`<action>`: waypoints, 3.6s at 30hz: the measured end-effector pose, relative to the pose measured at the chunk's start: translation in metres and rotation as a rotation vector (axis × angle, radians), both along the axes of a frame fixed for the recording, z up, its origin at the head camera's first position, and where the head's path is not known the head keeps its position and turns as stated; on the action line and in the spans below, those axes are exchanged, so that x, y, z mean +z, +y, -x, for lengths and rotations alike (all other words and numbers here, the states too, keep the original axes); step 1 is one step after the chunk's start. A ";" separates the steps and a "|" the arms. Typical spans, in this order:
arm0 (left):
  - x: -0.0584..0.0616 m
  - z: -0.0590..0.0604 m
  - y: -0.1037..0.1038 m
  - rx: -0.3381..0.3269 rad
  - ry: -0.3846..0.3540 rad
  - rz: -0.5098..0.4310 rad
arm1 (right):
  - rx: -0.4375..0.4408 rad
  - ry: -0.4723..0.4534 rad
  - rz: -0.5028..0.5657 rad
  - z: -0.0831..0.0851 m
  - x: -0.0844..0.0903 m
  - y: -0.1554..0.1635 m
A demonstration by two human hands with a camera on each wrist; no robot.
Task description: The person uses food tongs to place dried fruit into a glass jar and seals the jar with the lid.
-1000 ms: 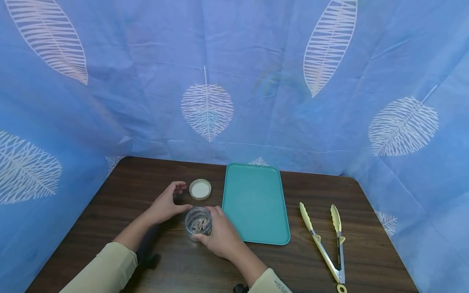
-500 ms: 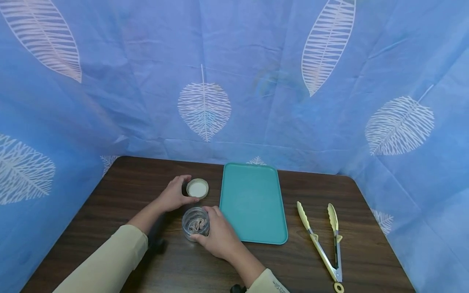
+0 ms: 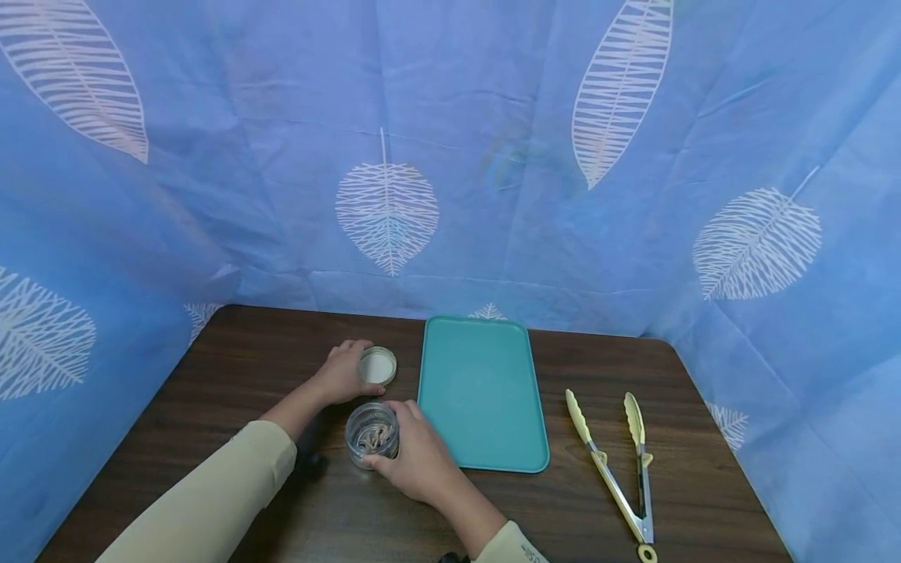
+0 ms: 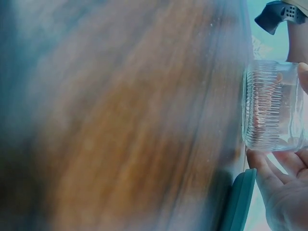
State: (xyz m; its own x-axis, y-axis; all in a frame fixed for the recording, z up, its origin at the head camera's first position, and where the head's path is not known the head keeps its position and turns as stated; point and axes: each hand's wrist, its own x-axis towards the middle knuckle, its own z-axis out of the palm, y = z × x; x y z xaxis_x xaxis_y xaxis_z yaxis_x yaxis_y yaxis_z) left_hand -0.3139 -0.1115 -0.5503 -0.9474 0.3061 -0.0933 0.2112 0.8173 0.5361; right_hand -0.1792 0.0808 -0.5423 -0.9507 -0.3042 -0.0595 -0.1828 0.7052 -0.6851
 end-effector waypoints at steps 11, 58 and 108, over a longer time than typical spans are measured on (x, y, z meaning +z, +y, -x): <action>0.001 -0.003 -0.002 -0.001 0.007 -0.007 | 0.013 0.044 -0.001 -0.002 -0.003 0.001; 0.009 -0.125 -0.065 0.066 0.162 -0.060 | -0.011 0.059 0.017 -0.006 -0.004 -0.002; 0.061 -0.165 -0.040 -0.218 0.024 -0.456 | -0.023 0.042 0.355 -0.064 0.026 0.005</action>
